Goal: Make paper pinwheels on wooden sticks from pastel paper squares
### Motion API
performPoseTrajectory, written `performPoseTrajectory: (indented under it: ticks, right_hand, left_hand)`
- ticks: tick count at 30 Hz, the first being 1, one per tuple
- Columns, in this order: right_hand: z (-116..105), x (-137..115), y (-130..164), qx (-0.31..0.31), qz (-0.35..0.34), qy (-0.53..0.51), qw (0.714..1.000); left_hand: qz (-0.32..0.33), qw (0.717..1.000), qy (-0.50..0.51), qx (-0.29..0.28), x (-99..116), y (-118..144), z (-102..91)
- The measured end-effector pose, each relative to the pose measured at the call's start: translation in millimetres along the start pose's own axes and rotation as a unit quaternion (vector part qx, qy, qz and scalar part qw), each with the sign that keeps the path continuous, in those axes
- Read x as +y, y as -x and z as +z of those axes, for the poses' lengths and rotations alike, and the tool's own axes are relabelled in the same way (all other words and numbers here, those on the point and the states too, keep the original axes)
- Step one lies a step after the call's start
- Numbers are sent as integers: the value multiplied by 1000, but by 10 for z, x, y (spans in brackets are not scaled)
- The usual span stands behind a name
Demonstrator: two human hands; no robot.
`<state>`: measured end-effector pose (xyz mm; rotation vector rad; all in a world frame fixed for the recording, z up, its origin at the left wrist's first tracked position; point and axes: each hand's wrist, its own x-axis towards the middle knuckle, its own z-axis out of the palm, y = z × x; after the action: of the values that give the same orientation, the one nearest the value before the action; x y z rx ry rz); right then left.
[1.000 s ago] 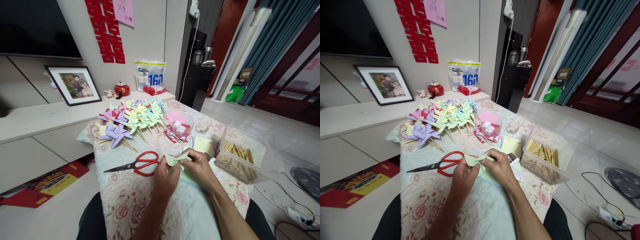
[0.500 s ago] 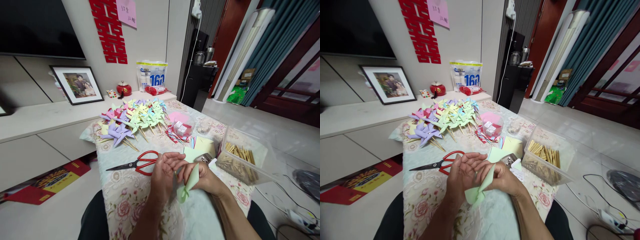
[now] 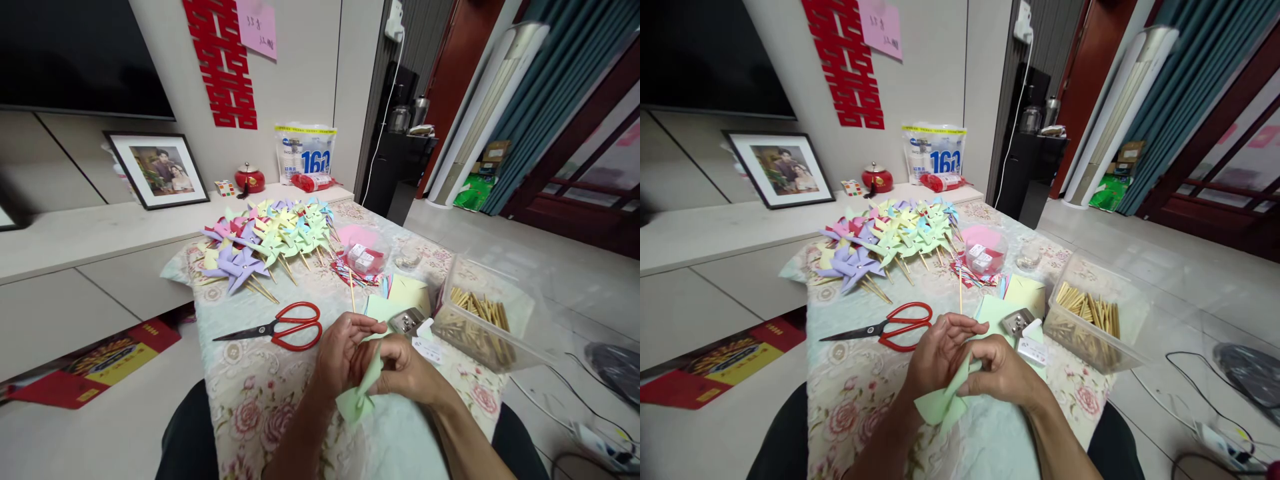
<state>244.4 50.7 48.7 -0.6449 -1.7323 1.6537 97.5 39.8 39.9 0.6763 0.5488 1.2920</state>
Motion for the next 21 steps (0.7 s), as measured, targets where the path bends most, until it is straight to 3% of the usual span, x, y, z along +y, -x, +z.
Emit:
performPoseTrajectory:
  ticks: [5, 7, 11, 14, 18, 21]
  right_hand:
    - [15, 15, 105, 6, 26, 7, 1000]
    - [78, 7, 172, 4, 13, 7, 1000]
    - [280, 18, 323, 12, -23, 32, 999]
    - [411, 61, 416, 21, -34, 48, 998]
    - [485, 120, 469, 28, -36, 62, 997]
    - [488, 150, 470, 32, -37, 66, 997]
  left_hand:
    - [53, 997, -61, 9, 10, -22, 10]
    - [80, 993, -66, 61, 37, -48, -8]
    - [152, 963, -26, 219, 62, -114, -88]
    - [143, 945, 5, 294, 53, -146, -122]
    - [55, 969, -1, 241, 56, -128, -69]
    - [42, 977, -13, 209, 84, -96, -8]
